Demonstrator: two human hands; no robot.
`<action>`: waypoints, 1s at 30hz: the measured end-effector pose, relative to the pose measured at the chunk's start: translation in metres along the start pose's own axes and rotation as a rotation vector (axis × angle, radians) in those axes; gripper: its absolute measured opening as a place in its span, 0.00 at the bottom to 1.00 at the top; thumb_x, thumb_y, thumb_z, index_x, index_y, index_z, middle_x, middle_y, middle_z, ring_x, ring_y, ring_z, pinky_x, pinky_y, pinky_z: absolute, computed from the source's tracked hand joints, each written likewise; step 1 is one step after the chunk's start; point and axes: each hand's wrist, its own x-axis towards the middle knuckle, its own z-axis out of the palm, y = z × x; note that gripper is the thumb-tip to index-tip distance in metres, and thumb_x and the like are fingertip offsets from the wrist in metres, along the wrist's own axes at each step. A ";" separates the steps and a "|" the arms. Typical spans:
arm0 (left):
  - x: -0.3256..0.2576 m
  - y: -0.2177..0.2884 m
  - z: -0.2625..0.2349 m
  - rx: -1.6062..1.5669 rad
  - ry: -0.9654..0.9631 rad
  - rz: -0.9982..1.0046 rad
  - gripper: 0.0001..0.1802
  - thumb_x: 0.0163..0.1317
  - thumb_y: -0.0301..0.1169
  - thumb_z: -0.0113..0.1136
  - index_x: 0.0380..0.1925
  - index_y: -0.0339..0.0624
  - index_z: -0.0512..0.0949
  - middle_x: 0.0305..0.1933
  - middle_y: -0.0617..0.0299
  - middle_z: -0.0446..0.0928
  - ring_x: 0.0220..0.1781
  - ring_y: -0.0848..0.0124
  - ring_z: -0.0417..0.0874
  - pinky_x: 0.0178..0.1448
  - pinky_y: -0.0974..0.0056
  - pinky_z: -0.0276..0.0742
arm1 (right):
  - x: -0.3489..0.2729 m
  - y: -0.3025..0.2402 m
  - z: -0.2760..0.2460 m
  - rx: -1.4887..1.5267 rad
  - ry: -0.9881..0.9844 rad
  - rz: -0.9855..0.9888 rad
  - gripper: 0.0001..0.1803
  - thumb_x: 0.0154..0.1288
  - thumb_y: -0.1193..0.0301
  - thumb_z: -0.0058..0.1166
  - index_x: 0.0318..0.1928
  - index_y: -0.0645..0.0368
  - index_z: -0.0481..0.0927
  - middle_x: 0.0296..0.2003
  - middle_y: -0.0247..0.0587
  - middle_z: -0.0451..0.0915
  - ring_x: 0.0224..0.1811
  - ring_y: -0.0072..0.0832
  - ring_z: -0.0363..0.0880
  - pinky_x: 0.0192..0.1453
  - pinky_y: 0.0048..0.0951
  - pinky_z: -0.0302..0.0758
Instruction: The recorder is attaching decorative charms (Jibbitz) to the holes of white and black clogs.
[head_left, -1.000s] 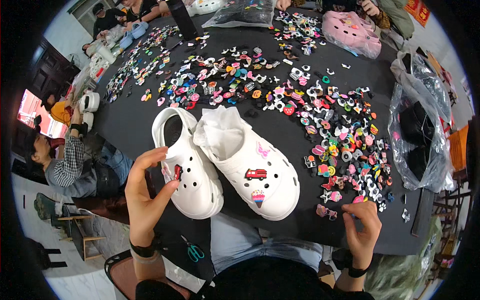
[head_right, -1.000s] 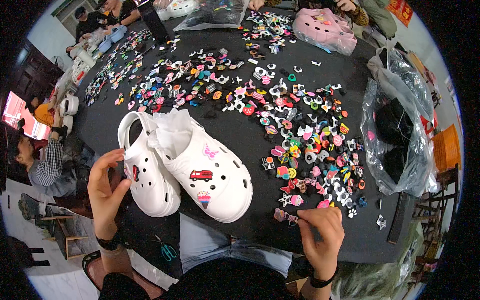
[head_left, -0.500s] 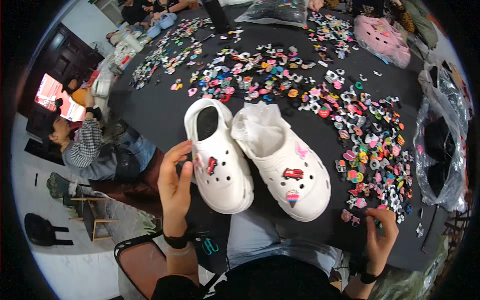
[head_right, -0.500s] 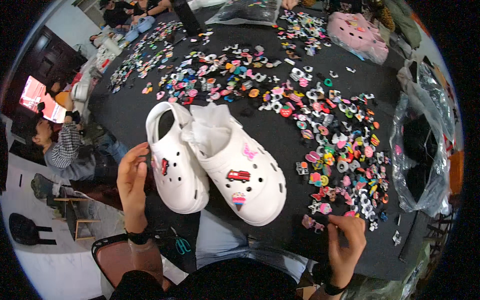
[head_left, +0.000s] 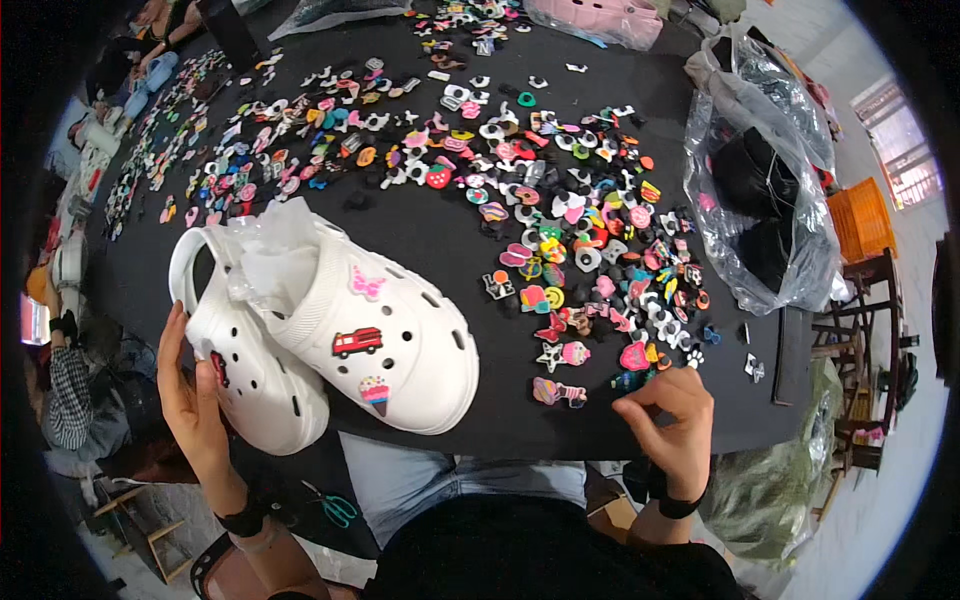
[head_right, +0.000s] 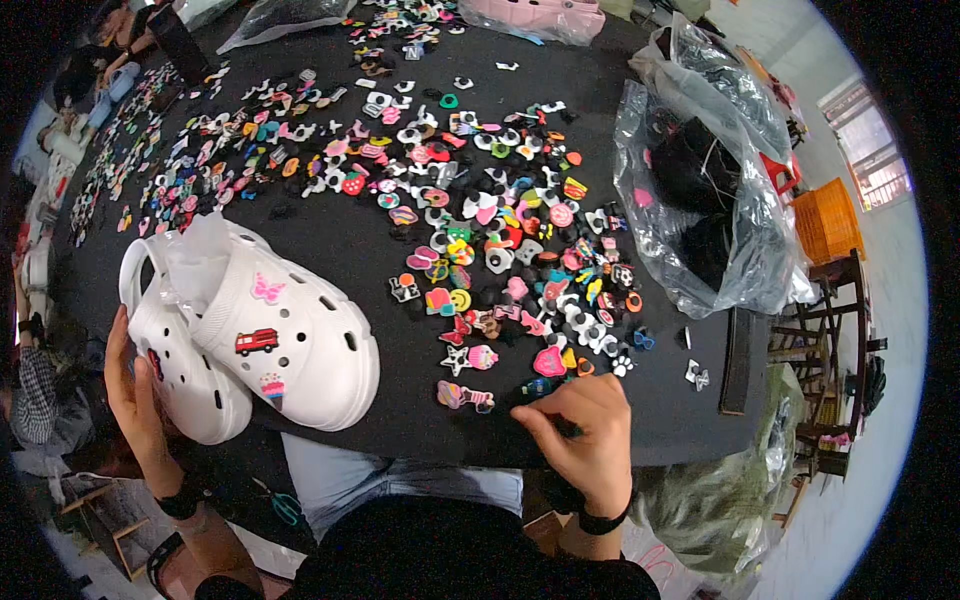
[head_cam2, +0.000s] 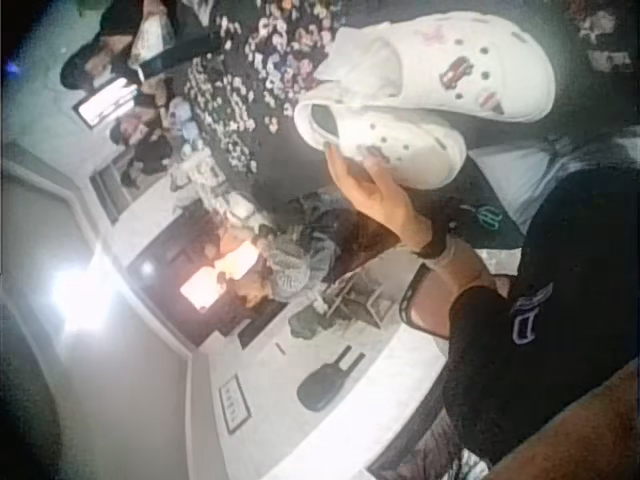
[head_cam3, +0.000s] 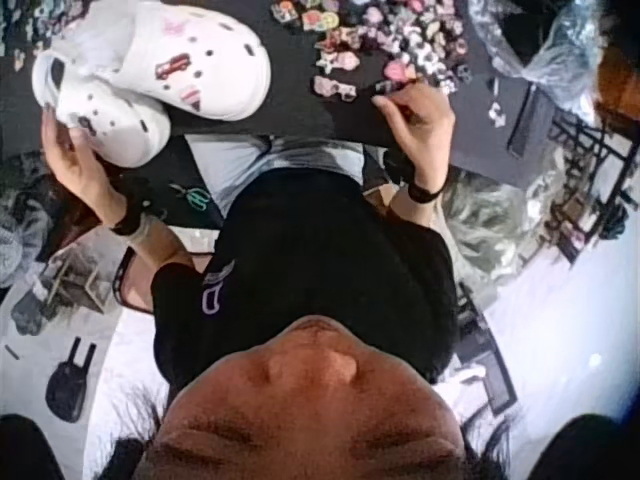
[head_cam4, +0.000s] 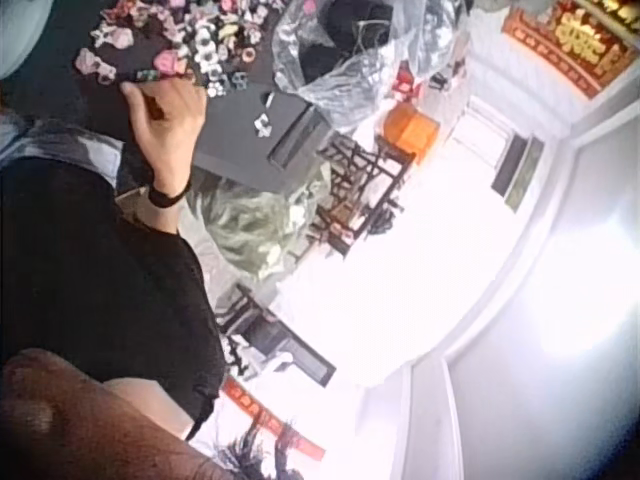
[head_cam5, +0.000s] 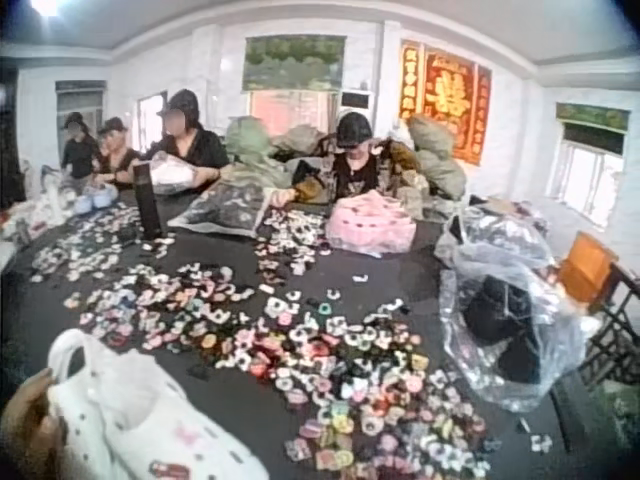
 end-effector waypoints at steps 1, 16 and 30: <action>0.000 0.002 0.006 0.066 0.007 0.033 0.24 0.73 0.29 0.48 0.66 0.31 0.66 0.72 0.48 0.64 0.72 0.61 0.65 0.74 0.58 0.55 | -0.003 0.001 -0.001 -0.011 -0.016 -0.011 0.10 0.49 0.69 0.73 0.23 0.55 0.81 0.19 0.31 0.76 0.23 0.31 0.73 0.34 0.33 0.62; -0.008 -0.004 0.031 0.063 0.122 -0.015 0.26 0.76 0.33 0.43 0.69 0.30 0.60 0.73 0.47 0.62 0.72 0.60 0.64 0.75 0.56 0.55 | 0.002 0.004 0.005 -0.022 0.007 0.053 0.07 0.56 0.77 0.64 0.37 0.55 0.86 0.24 0.34 0.77 0.26 0.32 0.73 0.36 0.32 0.64; -0.006 -0.004 0.032 -0.009 0.120 -0.026 0.25 0.75 0.29 0.40 0.69 0.28 0.59 0.74 0.46 0.60 0.73 0.58 0.63 0.76 0.55 0.55 | -0.006 0.016 -0.003 0.199 0.432 0.036 0.12 0.63 0.67 0.61 0.34 0.66 0.83 0.22 0.36 0.78 0.27 0.27 0.74 0.35 0.27 0.65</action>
